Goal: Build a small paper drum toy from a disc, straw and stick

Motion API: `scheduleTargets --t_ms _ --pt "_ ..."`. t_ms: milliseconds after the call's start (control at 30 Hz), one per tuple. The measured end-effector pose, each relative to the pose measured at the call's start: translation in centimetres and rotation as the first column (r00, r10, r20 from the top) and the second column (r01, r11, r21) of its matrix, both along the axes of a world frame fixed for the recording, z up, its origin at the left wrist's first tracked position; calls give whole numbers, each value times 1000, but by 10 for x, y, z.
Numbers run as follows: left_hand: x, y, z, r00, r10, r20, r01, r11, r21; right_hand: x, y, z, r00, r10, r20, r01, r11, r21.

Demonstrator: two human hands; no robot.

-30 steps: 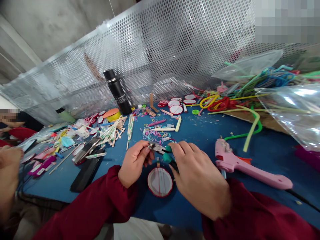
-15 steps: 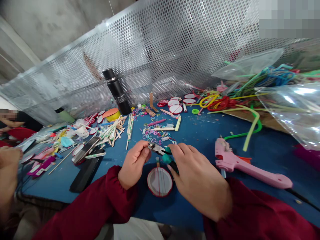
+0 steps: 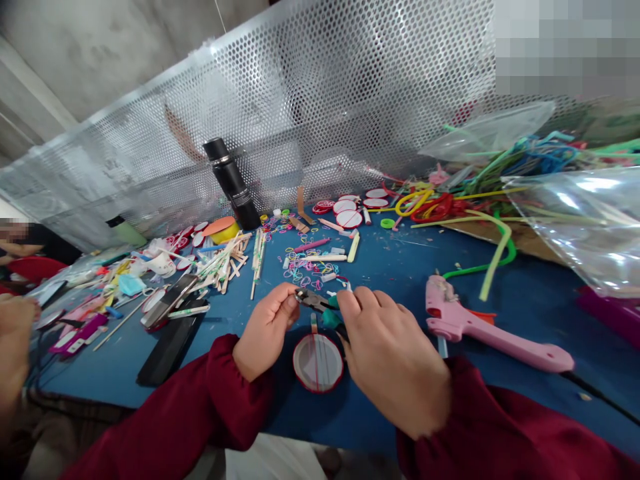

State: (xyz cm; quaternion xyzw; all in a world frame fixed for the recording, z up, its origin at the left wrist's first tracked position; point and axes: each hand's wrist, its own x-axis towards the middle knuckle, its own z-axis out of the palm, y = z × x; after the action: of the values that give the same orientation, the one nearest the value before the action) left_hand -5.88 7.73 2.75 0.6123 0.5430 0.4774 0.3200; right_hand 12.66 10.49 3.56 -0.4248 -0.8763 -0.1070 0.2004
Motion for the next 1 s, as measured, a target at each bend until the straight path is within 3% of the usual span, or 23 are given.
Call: scheduleTargets --t_ms 167,600,1000 --pt "5 -1 5 985 -40 166 51 997 -63 -2 2 3 1000 -10 11 10 1000 -29" --pt "-21 17 3 987 65 144 -55 996 -74 12 22 4 995 -48 -88 62 984 168" --pt "-22 21 -3 970 66 233 -48 995 -82 15 20 6 983 -167 -73 177 968 175"
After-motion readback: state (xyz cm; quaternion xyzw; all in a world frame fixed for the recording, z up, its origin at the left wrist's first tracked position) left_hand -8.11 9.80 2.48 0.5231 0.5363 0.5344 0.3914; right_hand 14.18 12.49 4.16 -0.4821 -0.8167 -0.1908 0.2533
